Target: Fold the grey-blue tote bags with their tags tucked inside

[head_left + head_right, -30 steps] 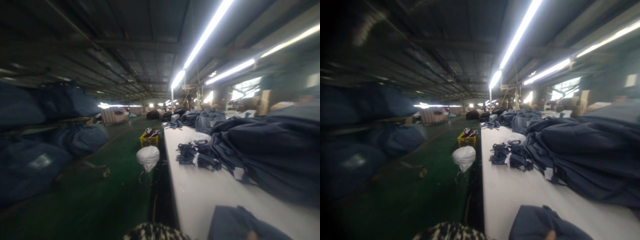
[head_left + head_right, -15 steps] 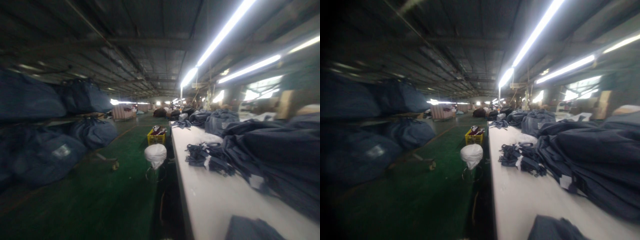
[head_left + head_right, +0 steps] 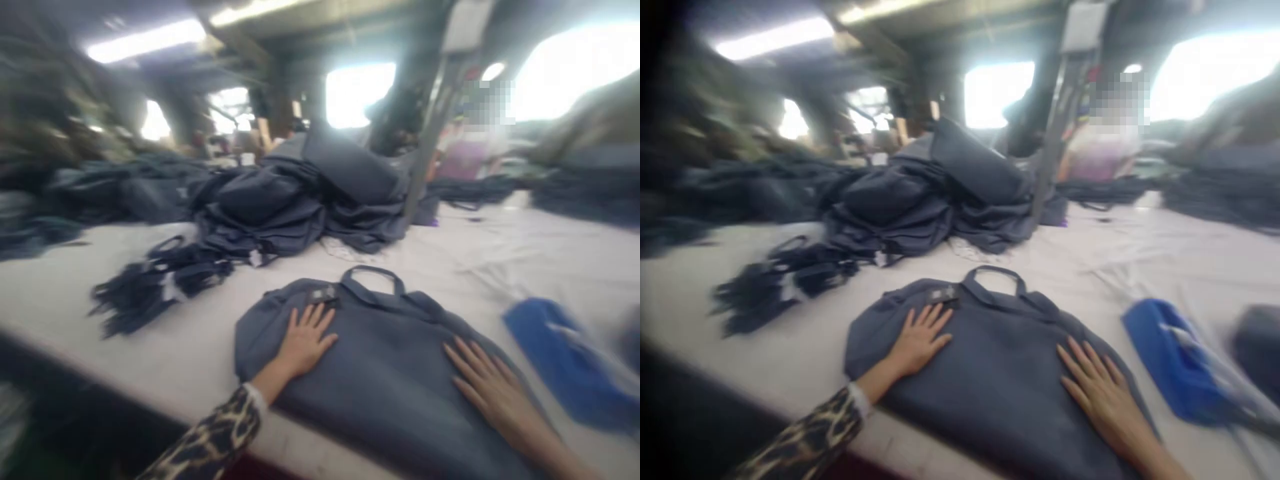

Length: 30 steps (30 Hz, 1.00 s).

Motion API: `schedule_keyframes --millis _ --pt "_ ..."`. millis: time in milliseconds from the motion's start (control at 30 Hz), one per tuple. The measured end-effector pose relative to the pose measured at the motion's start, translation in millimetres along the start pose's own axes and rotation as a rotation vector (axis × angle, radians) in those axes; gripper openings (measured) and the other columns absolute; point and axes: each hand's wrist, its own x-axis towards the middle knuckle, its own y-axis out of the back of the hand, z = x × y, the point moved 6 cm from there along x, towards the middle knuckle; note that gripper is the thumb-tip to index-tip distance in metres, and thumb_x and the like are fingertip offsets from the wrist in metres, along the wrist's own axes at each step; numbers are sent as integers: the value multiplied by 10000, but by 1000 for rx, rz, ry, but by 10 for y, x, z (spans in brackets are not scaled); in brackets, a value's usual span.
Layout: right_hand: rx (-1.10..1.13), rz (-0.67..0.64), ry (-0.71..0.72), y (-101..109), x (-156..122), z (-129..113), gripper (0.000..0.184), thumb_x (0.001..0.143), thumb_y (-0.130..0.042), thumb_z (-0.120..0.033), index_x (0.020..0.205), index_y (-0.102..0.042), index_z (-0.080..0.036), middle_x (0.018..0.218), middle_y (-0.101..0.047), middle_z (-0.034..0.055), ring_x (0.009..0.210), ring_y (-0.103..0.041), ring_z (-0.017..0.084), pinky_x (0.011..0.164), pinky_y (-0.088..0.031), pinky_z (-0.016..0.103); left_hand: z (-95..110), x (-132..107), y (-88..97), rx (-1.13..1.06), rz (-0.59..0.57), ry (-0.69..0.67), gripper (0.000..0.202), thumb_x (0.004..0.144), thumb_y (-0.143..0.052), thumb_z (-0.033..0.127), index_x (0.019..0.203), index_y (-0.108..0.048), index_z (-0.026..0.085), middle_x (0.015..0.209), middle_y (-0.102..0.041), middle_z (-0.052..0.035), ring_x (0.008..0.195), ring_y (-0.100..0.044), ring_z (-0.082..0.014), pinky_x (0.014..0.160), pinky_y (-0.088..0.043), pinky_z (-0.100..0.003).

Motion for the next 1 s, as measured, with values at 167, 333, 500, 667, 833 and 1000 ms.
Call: schedule_keyframes --millis 167,333,500,667,833,1000 --pt "194 -60 -119 58 -25 -33 514 1012 -405 -485 1517 -390 -392 1627 -288 -2 1514 -190 305 1200 -155 595 368 148 158 75 -72 -134 573 1041 -306 522 1542 -369 252 1614 -319 -134 1508 -236 -382 1140 -154 -733" --pt "360 101 -170 306 9 -131 451 961 -541 -462 1406 -548 -389 1575 -409 -4 1477 -306 266 1212 -207 521 1494 294 31 -4 -30 -429 578 1041 -305 559 1578 -201 372 1665 -192 -4 1542 -160 -281 1201 -164 -634" --pt "470 516 -512 759 -567 255 501 1012 -398 -486 1433 -484 -229 1536 -430 134 1414 -401 259 1141 -373 473 1731 394 -476 35 -21 -407 637 1034 -354 533 1594 -133 322 1677 -74 -36 1550 -78 -317 1183 -144 -683" --pt "680 537 -711 675 -1205 348 440 940 -491 -426 1311 -564 -200 1203 -665 140 1038 -666 255 857 -566 426 1599 419 -570 61 9 -423 605 1047 -312 514 1591 -115 337 1680 -62 -16 1554 -68 -294 1185 -147 -672" --pt "908 345 -620 418 -1178 166 548 806 -627 -268 1349 -559 -239 948 -715 18 774 -672 174 743 -560 323 1609 408 -554 100 52 -451 593 1051 -307 476 1592 -120 321 1681 -92 -49 1549 -97 -309 1170 -186 -681" --pt "917 354 -652 382 -1172 177 455 851 -578 -268 1305 -578 -230 835 -659 -11 716 -621 169 725 -533 334 1634 416 -541 121 46 -474 592 1040 -334 437 1592 -182 285 1674 -135 -75 1545 -123 -312 1163 -193 -686"
